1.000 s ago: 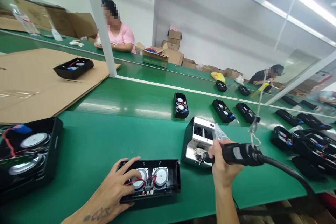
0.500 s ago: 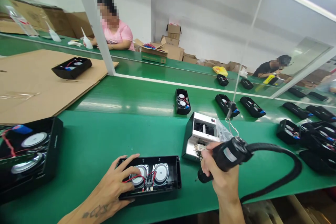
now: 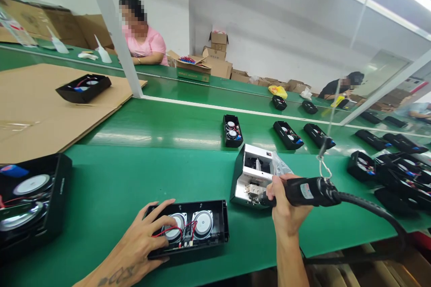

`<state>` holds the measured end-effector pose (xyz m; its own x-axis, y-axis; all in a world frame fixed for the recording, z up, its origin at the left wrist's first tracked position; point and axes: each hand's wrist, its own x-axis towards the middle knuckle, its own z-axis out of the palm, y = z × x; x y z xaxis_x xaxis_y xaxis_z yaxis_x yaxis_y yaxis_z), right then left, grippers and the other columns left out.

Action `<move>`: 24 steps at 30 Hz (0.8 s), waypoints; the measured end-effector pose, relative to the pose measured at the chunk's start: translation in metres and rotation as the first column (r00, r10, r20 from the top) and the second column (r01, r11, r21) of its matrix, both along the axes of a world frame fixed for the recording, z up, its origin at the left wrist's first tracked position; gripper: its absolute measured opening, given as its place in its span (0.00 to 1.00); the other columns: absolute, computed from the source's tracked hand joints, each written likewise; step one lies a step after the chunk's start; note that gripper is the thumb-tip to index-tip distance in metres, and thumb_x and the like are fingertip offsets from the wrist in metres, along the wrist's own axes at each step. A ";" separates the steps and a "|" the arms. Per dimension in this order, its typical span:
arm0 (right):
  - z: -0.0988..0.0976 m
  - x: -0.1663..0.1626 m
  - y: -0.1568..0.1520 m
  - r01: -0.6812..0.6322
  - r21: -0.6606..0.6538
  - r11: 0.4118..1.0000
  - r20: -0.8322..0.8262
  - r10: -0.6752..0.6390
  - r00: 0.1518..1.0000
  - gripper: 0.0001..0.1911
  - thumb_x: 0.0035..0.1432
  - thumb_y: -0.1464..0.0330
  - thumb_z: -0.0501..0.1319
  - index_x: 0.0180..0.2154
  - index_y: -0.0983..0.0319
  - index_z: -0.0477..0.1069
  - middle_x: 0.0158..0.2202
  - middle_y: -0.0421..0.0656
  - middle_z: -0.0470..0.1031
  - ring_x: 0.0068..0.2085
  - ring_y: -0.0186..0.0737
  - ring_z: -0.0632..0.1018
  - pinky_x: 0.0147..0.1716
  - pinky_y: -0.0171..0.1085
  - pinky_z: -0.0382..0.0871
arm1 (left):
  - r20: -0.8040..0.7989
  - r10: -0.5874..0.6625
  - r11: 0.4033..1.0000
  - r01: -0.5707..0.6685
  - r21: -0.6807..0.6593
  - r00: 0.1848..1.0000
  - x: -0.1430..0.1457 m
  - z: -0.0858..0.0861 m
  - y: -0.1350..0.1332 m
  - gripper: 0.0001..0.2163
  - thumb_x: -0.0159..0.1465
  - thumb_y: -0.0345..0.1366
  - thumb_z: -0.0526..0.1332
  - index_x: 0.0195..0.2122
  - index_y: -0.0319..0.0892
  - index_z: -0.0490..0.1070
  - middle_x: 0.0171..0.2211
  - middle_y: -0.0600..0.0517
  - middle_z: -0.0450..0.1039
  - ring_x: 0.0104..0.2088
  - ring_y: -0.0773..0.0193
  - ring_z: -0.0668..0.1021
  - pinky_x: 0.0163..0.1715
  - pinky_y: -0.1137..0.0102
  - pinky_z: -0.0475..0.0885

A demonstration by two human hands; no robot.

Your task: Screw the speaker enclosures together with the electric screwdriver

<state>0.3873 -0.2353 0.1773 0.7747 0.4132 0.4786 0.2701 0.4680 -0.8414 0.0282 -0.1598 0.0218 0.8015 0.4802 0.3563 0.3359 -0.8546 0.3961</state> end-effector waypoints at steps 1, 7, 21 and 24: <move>0.000 -0.001 -0.001 -0.006 -0.005 1.000 -0.003 0.006 1.000 0.18 0.56 0.64 0.81 0.39 0.60 0.74 0.19 0.30 0.70 0.18 0.32 0.70 0.22 0.36 0.67 | -0.005 -0.002 1.000 0.002 0.008 1.000 0.000 0.002 0.000 0.15 0.55 0.49 0.84 0.34 0.52 0.82 0.52 0.57 0.82 0.75 0.41 0.67 0.75 0.48 0.44; 0.031 -0.005 -0.019 -0.028 0.067 0.997 -0.001 0.028 1.000 0.14 0.57 0.67 0.77 0.41 0.59 0.74 0.19 0.29 0.69 0.20 0.33 0.68 0.23 0.36 0.65 | 0.029 -0.022 0.999 0.020 0.042 0.999 0.001 0.004 0.001 0.14 0.56 0.50 0.83 0.32 0.53 0.82 0.50 0.56 0.82 0.75 0.42 0.67 0.74 0.50 0.44; 0.039 0.018 -0.018 0.067 0.143 0.987 0.075 -0.079 0.994 0.18 0.54 0.64 0.81 0.38 0.58 0.74 0.22 0.29 0.72 0.23 0.32 0.72 0.31 0.38 0.70 | 0.149 -0.032 0.999 0.027 0.038 0.988 0.003 -0.014 0.007 0.18 0.50 0.48 0.86 0.31 0.53 0.80 0.48 0.59 0.82 0.74 0.43 0.68 0.74 0.55 0.39; 0.018 0.011 -0.043 -0.012 -0.012 1.000 -0.056 0.011 0.998 0.23 0.55 0.62 0.81 0.47 0.59 0.76 0.21 0.30 0.70 0.22 0.32 0.71 0.28 0.36 0.68 | 0.158 -0.037 0.999 0.033 0.030 0.987 0.003 -0.007 0.005 0.18 0.50 0.48 0.86 0.31 0.52 0.80 0.49 0.59 0.83 0.74 0.43 0.68 0.75 0.55 0.37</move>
<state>0.3986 -0.2788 0.1958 0.7955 0.4278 0.4292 0.2168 0.4605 -0.8608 0.0314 -0.1547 0.0143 0.7499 0.4417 0.4925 0.2407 -0.8756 0.4187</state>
